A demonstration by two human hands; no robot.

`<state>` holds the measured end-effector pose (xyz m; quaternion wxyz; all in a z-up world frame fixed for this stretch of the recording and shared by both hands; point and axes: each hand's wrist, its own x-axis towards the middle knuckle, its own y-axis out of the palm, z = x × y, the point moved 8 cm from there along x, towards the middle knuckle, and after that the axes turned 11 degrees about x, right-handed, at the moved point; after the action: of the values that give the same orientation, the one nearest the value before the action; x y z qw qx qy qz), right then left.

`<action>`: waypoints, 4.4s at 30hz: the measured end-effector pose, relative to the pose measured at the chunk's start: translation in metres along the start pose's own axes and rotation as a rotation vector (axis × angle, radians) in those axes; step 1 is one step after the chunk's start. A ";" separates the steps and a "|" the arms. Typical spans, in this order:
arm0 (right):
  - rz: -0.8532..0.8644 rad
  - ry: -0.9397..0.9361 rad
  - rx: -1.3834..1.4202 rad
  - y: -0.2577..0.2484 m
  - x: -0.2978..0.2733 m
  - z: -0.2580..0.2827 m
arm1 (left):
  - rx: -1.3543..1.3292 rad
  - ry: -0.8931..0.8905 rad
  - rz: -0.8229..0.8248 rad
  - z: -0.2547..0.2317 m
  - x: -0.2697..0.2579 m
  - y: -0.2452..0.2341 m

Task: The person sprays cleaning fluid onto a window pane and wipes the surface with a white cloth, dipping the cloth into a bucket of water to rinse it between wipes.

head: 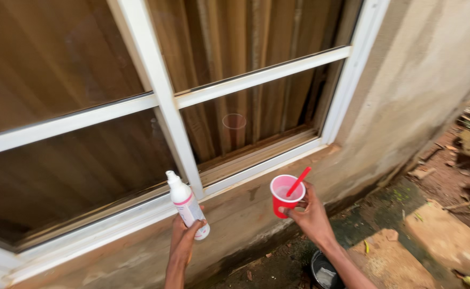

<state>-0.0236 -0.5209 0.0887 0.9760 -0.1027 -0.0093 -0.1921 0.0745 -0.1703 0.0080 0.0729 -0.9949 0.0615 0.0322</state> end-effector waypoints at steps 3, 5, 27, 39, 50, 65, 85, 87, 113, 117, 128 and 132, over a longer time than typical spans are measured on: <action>0.143 0.001 0.102 0.062 -0.006 0.010 | 0.027 -0.057 -0.056 0.029 -0.032 -0.021; 0.248 0.042 0.102 0.110 -0.010 0.015 | -0.133 0.004 -0.063 0.059 -0.060 -0.039; 0.124 -0.274 -0.075 0.277 -0.033 0.035 | -0.172 -0.311 -0.332 0.261 -0.197 -0.190; 0.151 -0.064 0.101 0.270 -0.098 0.031 | 0.142 -0.082 -0.210 0.111 -0.206 -0.183; 0.795 -0.240 0.324 0.320 -0.180 0.179 | 0.551 0.033 -0.540 -0.004 -0.193 -0.159; 0.936 -0.188 0.643 0.358 -0.158 0.224 | -0.442 -0.044 0.084 0.013 -0.110 -0.153; 0.233 -1.298 0.324 0.308 -0.124 0.582 | 0.029 0.773 0.109 -0.436 -0.085 -0.259; 0.076 -1.512 0.243 0.300 -0.126 0.621 | 0.263 0.869 -0.009 -0.482 -0.087 -0.276; 0.028 -1.545 0.352 0.337 -0.147 0.657 | 1.353 1.024 -1.028 -0.569 -0.051 -0.450; -0.045 -1.569 0.369 0.342 -0.144 0.651 | 1.290 1.015 -1.059 -0.573 -0.063 -0.442; -0.238 -1.685 0.425 0.304 -0.150 0.680 | 1.281 1.012 -1.099 -0.583 -0.084 -0.431; -0.188 -1.645 0.455 0.293 -0.152 0.672 | 1.267 1.000 -1.089 -0.582 -0.084 -0.432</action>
<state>-0.0398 -0.0618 0.6799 0.6356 -0.0101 -0.7609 -0.1300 0.0778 0.1768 0.6499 0.5651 -0.5627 -0.3771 -0.4710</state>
